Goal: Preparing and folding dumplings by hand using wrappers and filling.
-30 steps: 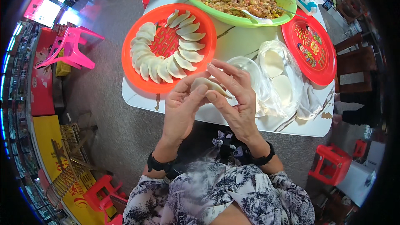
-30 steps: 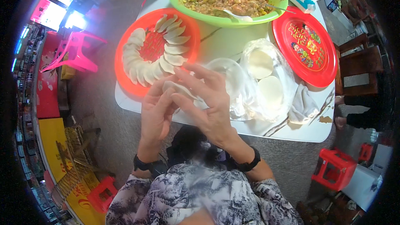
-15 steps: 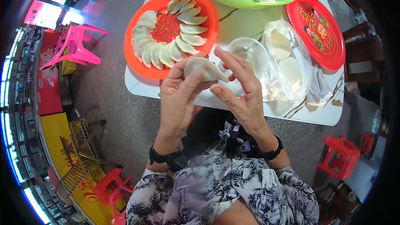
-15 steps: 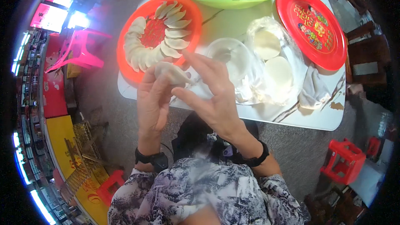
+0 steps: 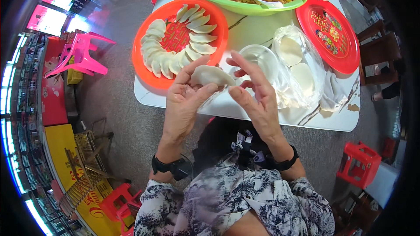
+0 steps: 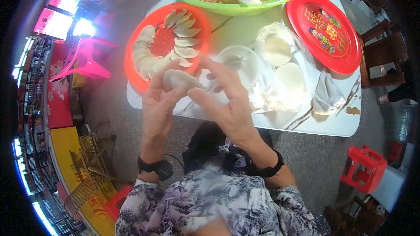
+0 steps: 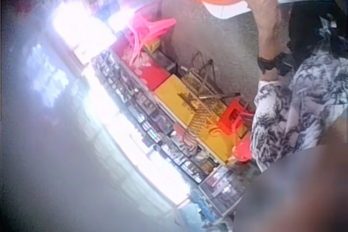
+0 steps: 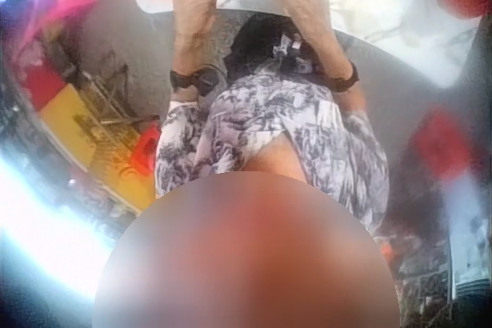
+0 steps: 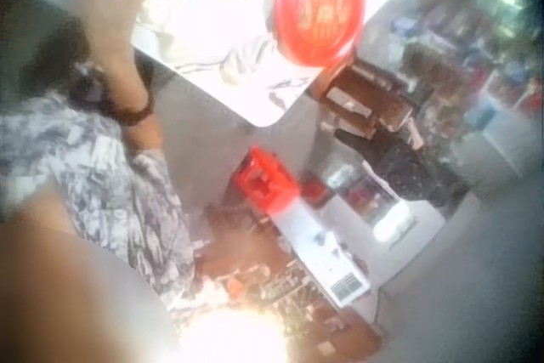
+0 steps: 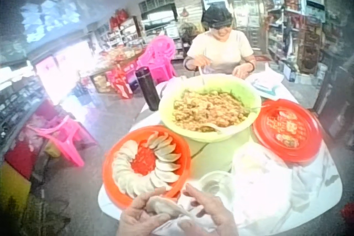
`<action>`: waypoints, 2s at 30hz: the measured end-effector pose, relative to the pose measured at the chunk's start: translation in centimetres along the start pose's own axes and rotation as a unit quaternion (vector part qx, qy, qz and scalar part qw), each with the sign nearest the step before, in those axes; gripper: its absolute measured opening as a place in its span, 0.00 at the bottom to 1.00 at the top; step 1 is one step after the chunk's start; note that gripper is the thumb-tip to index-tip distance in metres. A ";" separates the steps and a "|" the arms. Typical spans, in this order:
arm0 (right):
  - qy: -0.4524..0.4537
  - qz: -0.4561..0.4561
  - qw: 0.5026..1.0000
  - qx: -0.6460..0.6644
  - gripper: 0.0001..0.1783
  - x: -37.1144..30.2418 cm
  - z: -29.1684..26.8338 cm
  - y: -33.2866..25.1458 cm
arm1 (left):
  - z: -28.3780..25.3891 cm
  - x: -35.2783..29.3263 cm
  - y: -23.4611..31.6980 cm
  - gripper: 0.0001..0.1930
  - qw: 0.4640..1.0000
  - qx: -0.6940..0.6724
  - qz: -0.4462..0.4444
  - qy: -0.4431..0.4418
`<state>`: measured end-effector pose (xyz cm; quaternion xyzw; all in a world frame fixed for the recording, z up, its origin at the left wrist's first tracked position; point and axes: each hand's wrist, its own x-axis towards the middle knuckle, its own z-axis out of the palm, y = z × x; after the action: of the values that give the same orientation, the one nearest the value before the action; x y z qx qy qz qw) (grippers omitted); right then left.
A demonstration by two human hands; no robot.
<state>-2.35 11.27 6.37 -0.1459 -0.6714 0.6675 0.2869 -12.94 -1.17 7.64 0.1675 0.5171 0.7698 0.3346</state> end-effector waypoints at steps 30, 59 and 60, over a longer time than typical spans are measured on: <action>-0.108 -0.037 0.985 -0.127 0.15 3.5 2.5 0.0 | -12.3 15.7 3.3 0.18 0.979 -0.171 -0.109 0.002; -0.163 -0.037 0.973 -0.160 0.16 2.1 -4.0 -0.9 | -12.0 24.7 3.0 0.23 0.777 0.626 -0.022 0.064; -0.153 -0.027 0.974 -0.165 0.14 2.2 -4.1 -1.0 | -12.1 24.7 2.8 0.23 0.777 0.626 -0.019 0.066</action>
<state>-1.52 15.77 7.52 -0.0693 -0.8118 0.5540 0.1708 -38.98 6.88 3.10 0.2790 0.9088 0.2789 0.1361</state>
